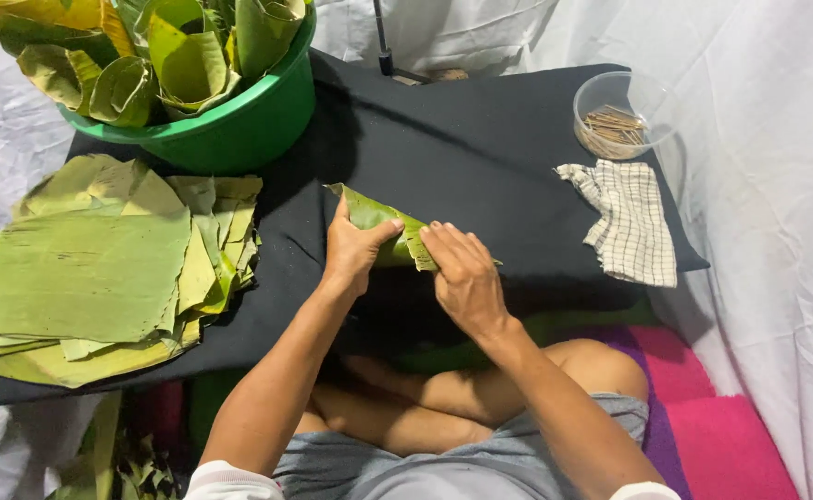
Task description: Cleaning banana leaves with a cloth and folding them into cone shapes, then placing them in a bucket.
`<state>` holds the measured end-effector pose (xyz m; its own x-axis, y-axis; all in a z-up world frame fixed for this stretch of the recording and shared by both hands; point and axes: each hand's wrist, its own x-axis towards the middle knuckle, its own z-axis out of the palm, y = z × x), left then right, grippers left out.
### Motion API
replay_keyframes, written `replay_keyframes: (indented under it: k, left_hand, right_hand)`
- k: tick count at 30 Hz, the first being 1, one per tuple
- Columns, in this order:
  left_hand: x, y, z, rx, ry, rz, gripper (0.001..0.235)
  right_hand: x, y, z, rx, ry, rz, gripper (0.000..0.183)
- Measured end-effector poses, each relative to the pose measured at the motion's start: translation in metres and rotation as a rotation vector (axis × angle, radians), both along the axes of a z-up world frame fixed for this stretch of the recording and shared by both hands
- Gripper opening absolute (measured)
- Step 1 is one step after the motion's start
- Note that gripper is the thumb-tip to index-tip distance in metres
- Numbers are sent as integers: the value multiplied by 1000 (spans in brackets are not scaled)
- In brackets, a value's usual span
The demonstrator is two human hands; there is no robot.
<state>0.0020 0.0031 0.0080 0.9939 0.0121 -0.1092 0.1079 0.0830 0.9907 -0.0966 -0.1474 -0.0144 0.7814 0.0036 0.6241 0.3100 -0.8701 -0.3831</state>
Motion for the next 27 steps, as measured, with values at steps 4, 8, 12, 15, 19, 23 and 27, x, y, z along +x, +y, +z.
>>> replay_keyframes:
  k: [4,8,12,15,19,23,27]
  left_hand:
    - [3,-2,-7,-53,67,28,52]
    - [14,3,-29,-93,166,-47,48]
    - [7,25,-3,315,-108,-329,49]
    - [-7,44,14,618,-178,-515,62]
    - [-5,51,-21,765,-417,-628,38]
    - [-12,37,-9,515,-332,-554,29]
    - [-6,26,2,219,-72,-516,22]
  right_hand:
    - [-1,-5,-14,-67,-8,-47,54]
    - [2,-8,-26,-140,-8,-80,61]
    - [7,-12,-33,21,-4,-46,63]
    - [6,-14,-29,109,25,-11,67]
    - [3,-9,-22,168,20,9,66]
    - [2,-5,-11,175,49,-9,65]
    - [7,-4,-5,43,-10,-65,61]
